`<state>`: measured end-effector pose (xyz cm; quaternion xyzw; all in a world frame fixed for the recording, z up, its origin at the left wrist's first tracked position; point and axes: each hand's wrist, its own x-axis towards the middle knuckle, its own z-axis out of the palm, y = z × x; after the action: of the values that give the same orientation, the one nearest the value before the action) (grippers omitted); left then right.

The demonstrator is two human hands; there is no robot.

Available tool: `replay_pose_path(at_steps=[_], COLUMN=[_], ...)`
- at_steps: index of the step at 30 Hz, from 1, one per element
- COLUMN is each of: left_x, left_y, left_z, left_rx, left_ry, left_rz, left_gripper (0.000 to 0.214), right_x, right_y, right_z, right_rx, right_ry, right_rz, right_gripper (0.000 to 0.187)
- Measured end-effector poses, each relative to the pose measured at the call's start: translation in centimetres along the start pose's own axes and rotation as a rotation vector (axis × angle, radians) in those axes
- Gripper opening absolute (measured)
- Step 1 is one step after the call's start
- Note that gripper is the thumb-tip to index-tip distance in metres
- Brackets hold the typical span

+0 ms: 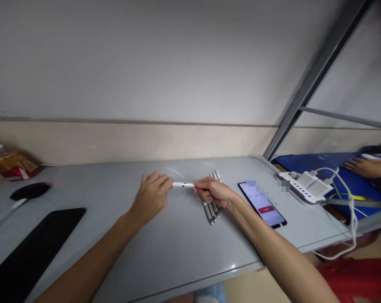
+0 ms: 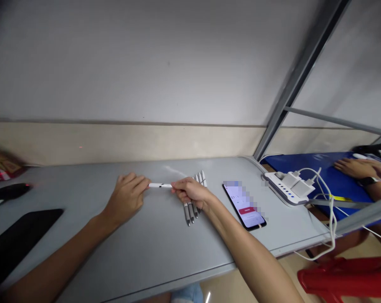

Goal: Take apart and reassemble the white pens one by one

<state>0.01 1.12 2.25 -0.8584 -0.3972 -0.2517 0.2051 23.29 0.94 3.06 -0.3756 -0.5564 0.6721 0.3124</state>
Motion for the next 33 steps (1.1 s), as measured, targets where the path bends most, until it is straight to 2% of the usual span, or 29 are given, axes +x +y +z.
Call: replay_pose_path(at_steps=[1,3,6,10,12,16,21,27,33], left_x=[0.1,0.2,0.3,0.3,0.2,0.0,-0.2,-0.4,-0.5], left_y=[0.2,0.6,1.1,1.0,0.7,-0.1,-0.4,-0.6,-0.8], left_z=[-0.2,-0.4,-0.6,-0.4,0.0,0.7,1.2,1.8,2.1], left_rx=[0.018,-0.011,-0.145,-0.236,-0.242,-0.276,-0.329,-0.366,-0.366], left_ry=[0.029,0.066,0.046,0.017,0.025,0.025,-0.031,-0.082,-0.066], left_rz=[0.002,-0.019,-0.063,-0.096,-0.134,-0.175,-0.204,-0.24,-0.201], left_gripper=[0.022,0.02,0.021,0.021,0.017,0.017,0.019,0.019,0.018], right_x=[0.1,0.3,0.6,0.8,0.7,0.4,0.3,0.5,0.7], right_y=[0.0,-0.1,-0.2,-0.2,-0.2,-0.4,-0.5,-0.3,-0.1], right_z=[0.1,0.2,0.3,-0.2,-0.5,-0.9,-1.0,-0.7,-0.4], right_rx=[0.046,0.077,0.239,0.665,0.768,0.728,0.627,0.65,0.621], right_ry=[0.028,0.134,0.269,0.173,0.116,0.127,0.173,0.113,0.099], right_rz=[-0.012,-0.128,-0.313,-0.339,-0.351,-0.389,-0.356,-0.382,-0.348], right_gripper=[0.033,0.03,0.021,0.019,0.02,0.026,0.019,0.02,0.02])
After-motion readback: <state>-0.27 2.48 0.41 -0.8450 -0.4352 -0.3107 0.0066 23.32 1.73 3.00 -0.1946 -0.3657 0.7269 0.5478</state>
